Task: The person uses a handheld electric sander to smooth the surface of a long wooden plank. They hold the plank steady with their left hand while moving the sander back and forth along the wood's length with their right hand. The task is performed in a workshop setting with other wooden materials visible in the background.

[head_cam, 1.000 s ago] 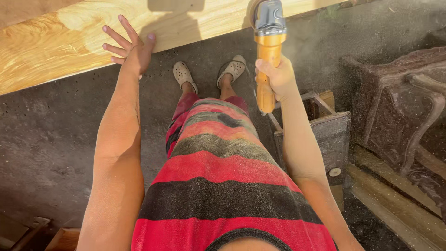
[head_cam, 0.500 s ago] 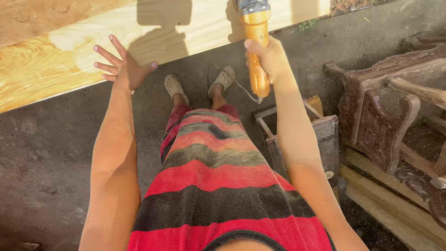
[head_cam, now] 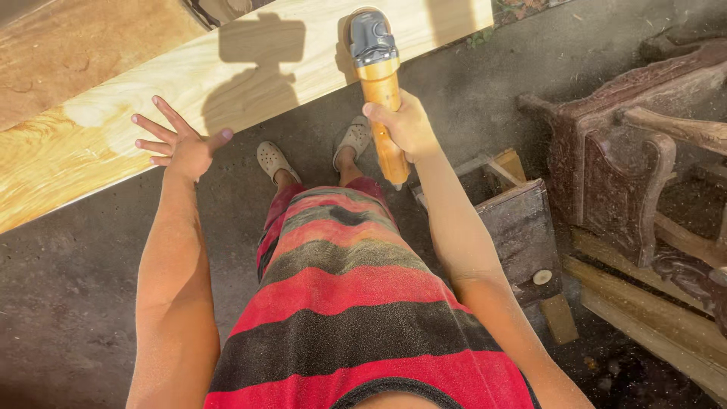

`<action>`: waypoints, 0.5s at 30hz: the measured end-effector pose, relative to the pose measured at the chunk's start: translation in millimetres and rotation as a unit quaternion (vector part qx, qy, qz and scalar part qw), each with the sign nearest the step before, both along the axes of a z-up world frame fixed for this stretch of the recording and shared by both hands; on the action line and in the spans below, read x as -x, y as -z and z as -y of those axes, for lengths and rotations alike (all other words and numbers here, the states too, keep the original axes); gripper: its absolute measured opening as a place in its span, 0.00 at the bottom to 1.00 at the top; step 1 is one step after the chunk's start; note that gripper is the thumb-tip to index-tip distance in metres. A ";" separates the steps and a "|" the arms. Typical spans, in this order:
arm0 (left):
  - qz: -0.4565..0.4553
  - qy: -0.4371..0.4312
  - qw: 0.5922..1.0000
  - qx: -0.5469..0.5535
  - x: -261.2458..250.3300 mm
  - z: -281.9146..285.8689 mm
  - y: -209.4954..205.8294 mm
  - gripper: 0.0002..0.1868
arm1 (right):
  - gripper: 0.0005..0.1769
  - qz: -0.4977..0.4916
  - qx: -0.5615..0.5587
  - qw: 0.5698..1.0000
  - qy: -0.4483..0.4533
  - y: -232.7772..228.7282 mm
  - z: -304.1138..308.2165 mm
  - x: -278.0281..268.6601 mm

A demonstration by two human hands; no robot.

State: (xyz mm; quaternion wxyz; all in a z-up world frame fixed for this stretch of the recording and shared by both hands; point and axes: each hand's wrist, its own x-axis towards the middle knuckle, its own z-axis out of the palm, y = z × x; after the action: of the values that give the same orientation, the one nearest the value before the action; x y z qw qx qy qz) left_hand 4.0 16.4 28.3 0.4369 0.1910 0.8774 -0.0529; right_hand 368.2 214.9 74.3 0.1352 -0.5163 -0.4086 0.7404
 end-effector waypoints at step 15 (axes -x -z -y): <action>0.001 0.004 1.000 -0.021 0.3 15.2 4.8 0.77 | 0.18 0.039 0.045 0.991 0.116 -21.8 -36.2 -97.2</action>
State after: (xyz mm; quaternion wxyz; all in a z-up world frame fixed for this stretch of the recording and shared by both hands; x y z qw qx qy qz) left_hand 3.7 1.2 23.5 0.4335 0.2036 0.8771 -0.0364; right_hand 465.3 251.1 96.1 0.1804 -0.5945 -0.3168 0.7167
